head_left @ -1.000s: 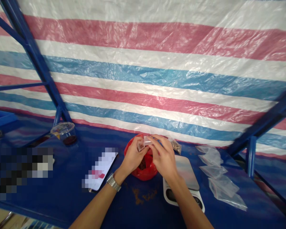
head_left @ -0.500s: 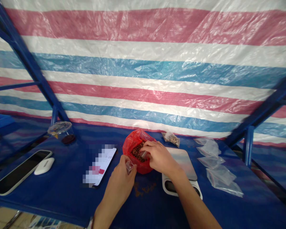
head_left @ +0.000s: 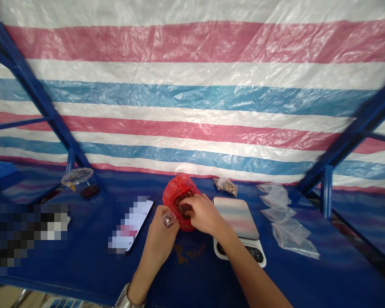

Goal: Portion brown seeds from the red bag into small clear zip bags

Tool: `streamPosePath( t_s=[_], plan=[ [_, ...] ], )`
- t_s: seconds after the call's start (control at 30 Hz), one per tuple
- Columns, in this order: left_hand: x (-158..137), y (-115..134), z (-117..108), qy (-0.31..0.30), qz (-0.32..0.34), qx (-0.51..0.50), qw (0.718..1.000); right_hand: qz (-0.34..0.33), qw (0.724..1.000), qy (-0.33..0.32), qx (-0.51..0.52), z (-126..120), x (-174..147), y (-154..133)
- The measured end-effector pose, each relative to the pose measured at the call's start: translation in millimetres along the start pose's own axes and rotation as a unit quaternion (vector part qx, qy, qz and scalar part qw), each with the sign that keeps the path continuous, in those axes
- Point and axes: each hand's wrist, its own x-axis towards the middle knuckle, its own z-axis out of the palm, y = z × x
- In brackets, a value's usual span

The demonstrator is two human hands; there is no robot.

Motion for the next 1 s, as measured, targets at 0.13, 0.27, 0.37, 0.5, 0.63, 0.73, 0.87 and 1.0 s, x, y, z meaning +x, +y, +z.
streamPosePath(
  t_s=[0.13, 0.27, 0.37, 0.5, 0.63, 0.73, 0.87, 1.0],
  plan=[
    [0, -4, -7, -0.020, 0.011, -0.029, 0.999, 0.023, 0.998, 0.011, 0.064, 2, 2, 6],
    [-3, 11, -23, 0.005, 0.039, 0.038, 0.998, 0.008, 0.985, 0.032, 0.172, -1, 5, 15],
    [4, 29, -30, 0.028, 0.076, 0.097, 0.992, -0.005, 0.975, 0.075, 0.210, -7, 8, 20],
    [31, 43, -17, 0.003, 0.105, 0.081, 0.991, -0.010, 0.968, 0.165, 0.190, -19, 8, 20],
    [59, 44, 11, -0.048, 0.150, 0.005, 0.987, -0.041, 0.961, 0.233, 0.142, -30, 5, 11],
    [69, 40, 28, -0.099, 0.151, -0.089, 0.980, -0.059, 0.965, 0.247, 0.069, -33, 2, 6],
    [70, 31, 35, -0.121, 0.152, -0.122, 0.973, -0.081, 0.969, 0.235, -0.006, -29, 0, 3],
    [70, 21, 35, -0.120, 0.156, -0.104, 0.975, -0.094, 0.973, 0.210, -0.034, -22, 0, 3]
  ],
)
